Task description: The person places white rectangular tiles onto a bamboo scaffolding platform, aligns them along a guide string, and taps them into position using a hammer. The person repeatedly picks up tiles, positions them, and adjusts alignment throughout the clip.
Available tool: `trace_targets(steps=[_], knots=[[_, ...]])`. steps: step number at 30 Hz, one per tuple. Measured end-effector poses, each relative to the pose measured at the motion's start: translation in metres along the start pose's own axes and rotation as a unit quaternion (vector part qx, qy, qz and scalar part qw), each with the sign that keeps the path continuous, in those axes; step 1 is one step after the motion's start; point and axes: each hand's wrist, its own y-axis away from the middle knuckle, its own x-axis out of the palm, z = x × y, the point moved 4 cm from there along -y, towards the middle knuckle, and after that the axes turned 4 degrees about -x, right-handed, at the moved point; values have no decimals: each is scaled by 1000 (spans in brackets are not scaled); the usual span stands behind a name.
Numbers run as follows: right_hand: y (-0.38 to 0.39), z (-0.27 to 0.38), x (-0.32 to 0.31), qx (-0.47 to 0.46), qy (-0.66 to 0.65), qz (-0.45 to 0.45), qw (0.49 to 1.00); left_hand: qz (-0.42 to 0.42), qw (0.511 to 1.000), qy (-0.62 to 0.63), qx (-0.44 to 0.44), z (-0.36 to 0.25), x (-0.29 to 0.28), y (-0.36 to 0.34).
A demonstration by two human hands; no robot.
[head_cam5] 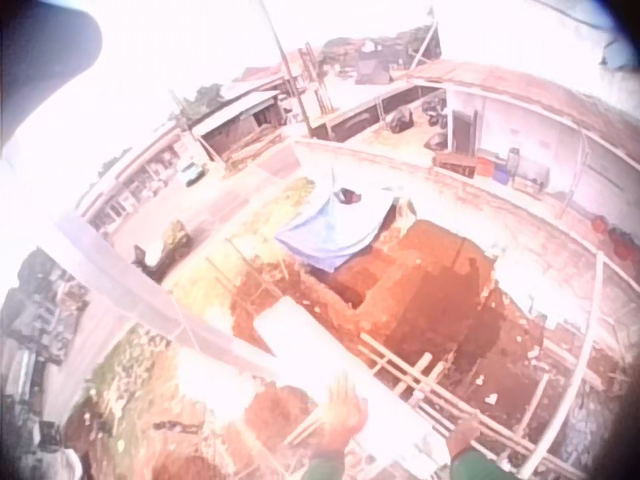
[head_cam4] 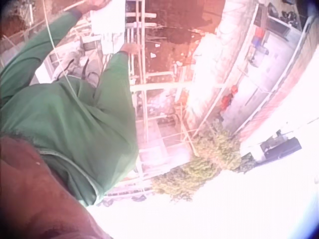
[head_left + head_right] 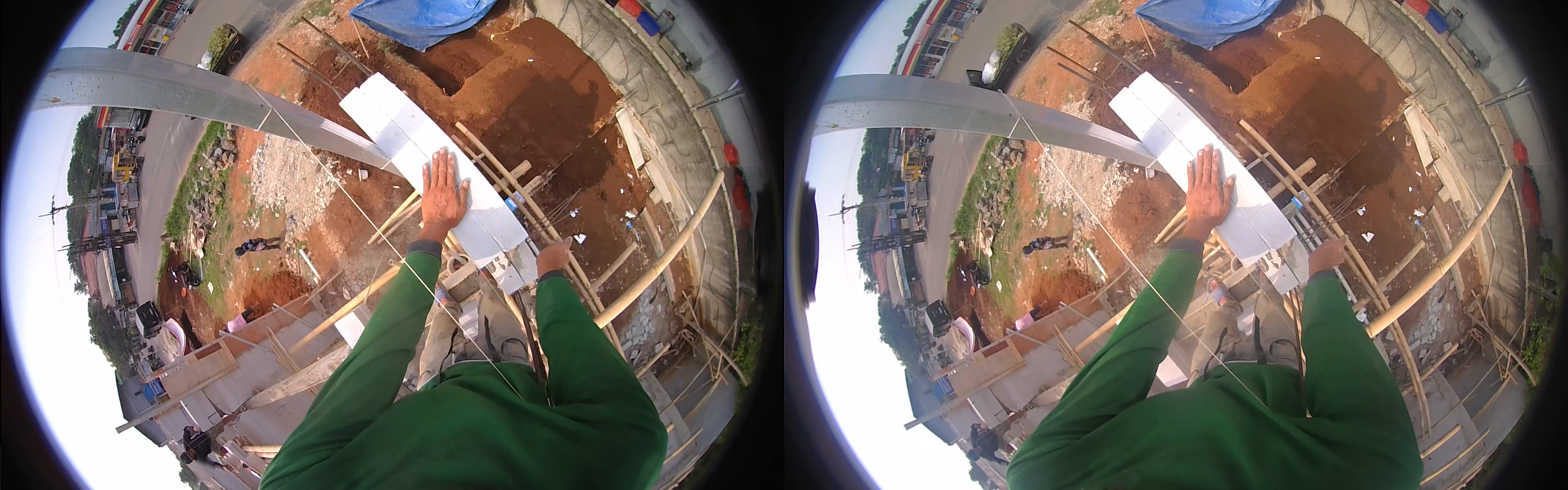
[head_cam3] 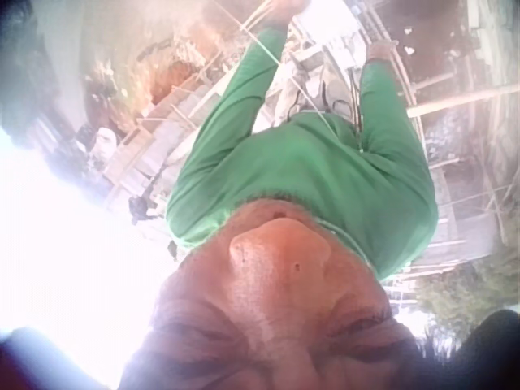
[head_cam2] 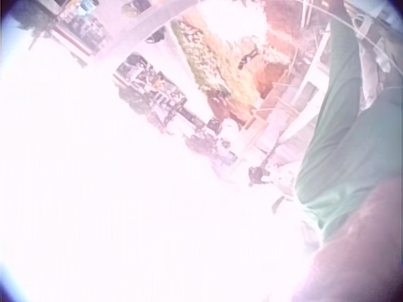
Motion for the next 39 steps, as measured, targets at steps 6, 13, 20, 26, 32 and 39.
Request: trace_targets(steps=[6,13,20,26,32,39], knots=[[32,-75,50,126,-130,181,967,-17,999,30,-9,1,-3,1],[51,-49,51,88,-86,30,992,-15,1000,11,-8,1,4,-2],[84,-37,76,143,-125,19,982,-28,1000,9,-11,-1,7,-1],[63,-51,72,116,-141,19,983,-26,1000,-14,-8,-1,8,-2],[49,-46,87,129,-110,44,985,-22,1000,9,-11,0,9,-3],[131,107,154,-102,-150,156,971,-18,1000,18,-4,-1,10,-4]])
